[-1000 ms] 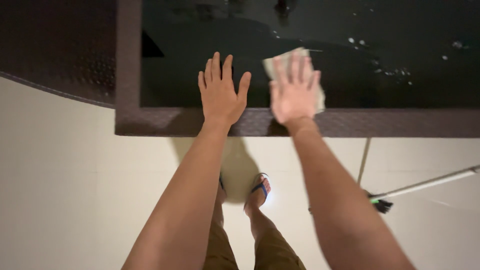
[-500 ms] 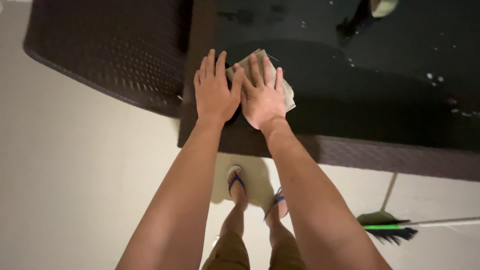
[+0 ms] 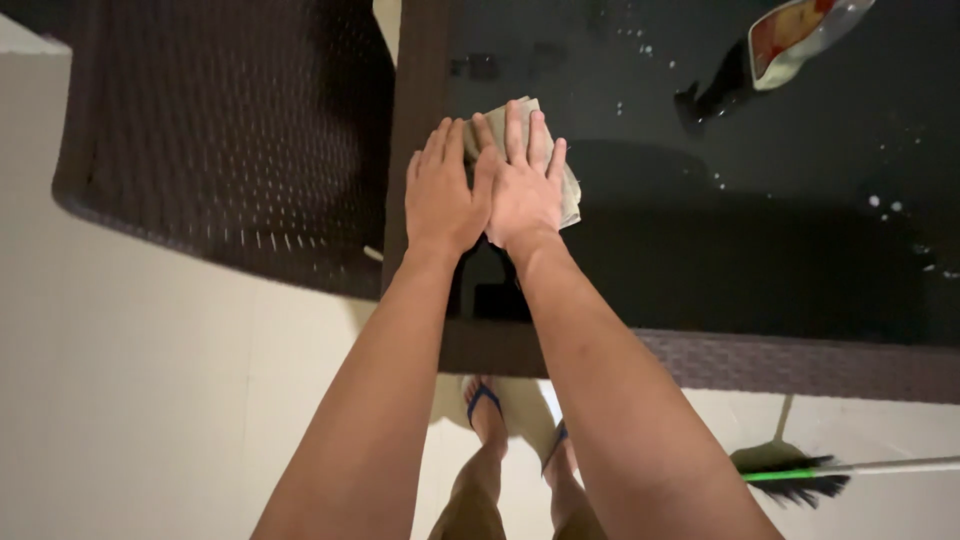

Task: Cleaning and wiping a glass table surface with a cloth and spray.

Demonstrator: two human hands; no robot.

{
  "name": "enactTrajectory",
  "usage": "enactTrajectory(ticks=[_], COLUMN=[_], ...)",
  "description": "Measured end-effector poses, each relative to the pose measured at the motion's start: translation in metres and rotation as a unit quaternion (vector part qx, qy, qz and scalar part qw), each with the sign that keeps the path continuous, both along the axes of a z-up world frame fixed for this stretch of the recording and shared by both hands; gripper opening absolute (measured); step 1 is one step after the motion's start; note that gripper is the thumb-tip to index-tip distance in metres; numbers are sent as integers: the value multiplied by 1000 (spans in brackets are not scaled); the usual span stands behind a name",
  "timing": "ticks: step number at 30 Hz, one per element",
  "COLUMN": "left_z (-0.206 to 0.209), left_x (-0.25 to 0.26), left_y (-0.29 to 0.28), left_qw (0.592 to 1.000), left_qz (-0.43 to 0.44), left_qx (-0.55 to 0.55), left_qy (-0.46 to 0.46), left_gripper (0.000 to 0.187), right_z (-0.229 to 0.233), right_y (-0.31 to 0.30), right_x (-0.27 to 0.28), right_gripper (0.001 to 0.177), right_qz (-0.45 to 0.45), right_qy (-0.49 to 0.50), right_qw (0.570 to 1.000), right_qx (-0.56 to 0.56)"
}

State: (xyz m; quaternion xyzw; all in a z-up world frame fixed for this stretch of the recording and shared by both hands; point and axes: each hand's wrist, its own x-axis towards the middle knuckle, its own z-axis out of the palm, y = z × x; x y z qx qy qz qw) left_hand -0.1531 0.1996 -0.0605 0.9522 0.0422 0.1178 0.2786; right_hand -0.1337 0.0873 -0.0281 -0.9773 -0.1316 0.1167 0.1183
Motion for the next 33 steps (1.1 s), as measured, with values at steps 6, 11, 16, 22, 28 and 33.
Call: enactTrajectory(ticks=[6,11,16,22,28,33], left_z=[-3,-3,-4,-14,-27,-24], left_x=[22,39,60,74,78,74], left_y=[-4,-15,-38,-98,-186,-238], left_qw=[999,995,987,975,979,965], left_qz=[1,-5,-17,-49,-64,-86], left_qx=[34,94,154,208,170,220], left_qy=[-10,9,32,63,91,113], left_gripper=[69,68,70,68,68,68], right_z=[-13,-13,-13,-20,-75,-25], right_y=[-3,-14,-37,-94,-186,-231], right_x=[27,39,56,62,69,51], right_gripper=[82,89,98,112,91,94], right_qz=[-7,0,12,33,-33,-38], right_qy=[-41,-47,-50,7,-49,-54], right_qw=[998,998,998,991,998,998], right_qx=[38,38,34,-128,0,19])
